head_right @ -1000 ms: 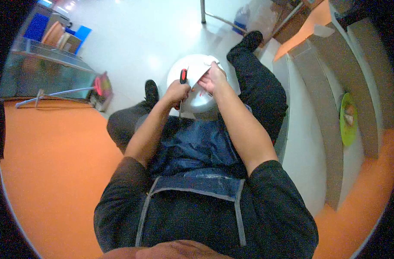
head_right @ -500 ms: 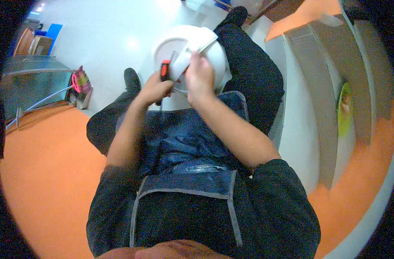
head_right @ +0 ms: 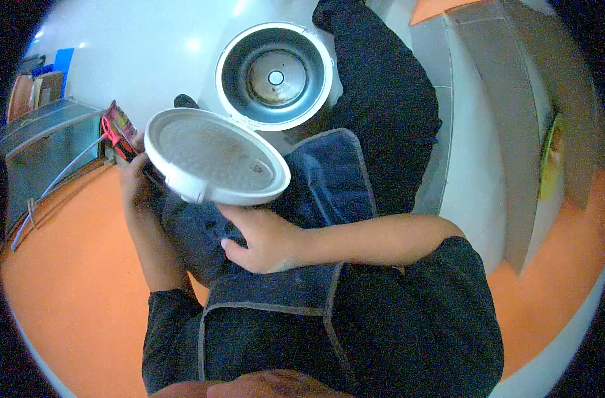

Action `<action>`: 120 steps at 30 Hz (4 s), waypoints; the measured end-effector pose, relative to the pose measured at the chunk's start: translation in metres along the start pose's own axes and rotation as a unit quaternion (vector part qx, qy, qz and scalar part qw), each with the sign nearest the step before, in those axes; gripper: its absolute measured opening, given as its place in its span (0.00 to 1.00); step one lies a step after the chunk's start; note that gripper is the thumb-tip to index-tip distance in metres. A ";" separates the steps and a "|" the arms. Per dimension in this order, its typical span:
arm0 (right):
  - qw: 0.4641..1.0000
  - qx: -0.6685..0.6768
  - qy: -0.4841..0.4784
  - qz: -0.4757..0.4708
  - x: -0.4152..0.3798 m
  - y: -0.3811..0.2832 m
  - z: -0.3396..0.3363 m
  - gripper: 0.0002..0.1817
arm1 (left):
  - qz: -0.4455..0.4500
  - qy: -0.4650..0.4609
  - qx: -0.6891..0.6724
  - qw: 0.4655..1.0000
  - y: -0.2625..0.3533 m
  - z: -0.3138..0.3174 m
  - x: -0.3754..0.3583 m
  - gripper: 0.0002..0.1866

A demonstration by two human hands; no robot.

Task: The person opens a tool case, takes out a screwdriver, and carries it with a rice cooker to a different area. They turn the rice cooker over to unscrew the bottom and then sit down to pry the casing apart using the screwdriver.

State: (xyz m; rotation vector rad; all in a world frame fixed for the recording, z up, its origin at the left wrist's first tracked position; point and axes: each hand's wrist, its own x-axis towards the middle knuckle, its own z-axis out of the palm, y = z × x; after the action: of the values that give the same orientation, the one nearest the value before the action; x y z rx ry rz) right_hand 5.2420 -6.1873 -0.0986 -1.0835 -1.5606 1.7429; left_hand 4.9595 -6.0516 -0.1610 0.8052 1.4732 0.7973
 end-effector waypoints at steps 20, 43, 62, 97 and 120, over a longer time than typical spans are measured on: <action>0.950 -0.289 -0.109 0.035 -0.010 -0.028 -0.113 0.15 | 0.025 -0.034 -0.042 0.998 0.020 0.039 0.000 0.30; 0.961 -0.274 -0.028 -0.038 -0.020 -0.018 -0.098 0.22 | 0.021 -0.015 -0.121 0.992 0.009 0.050 -0.002 0.27; 0.942 -0.253 0.151 0.162 0.026 0.002 -0.178 0.23 | 0.067 0.002 0.028 0.997 0.035 0.109 0.005 0.33; 0.618 -0.402 0.501 0.453 -0.338 0.134 -0.221 0.27 | 0.196 -0.002 0.566 0.801 -0.044 0.252 0.076 0.22; 0.828 -0.149 0.540 0.016 -0.127 0.052 -0.166 0.26 | 0.129 0.014 -0.079 0.988 -0.012 0.068 -0.019 0.21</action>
State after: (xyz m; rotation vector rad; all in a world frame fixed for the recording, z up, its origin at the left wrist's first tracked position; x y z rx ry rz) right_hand 5.4541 -6.2138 -0.1231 -1.8002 -1.0327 0.5816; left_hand 5.0283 -6.0726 -0.1647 0.8771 1.3266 1.1110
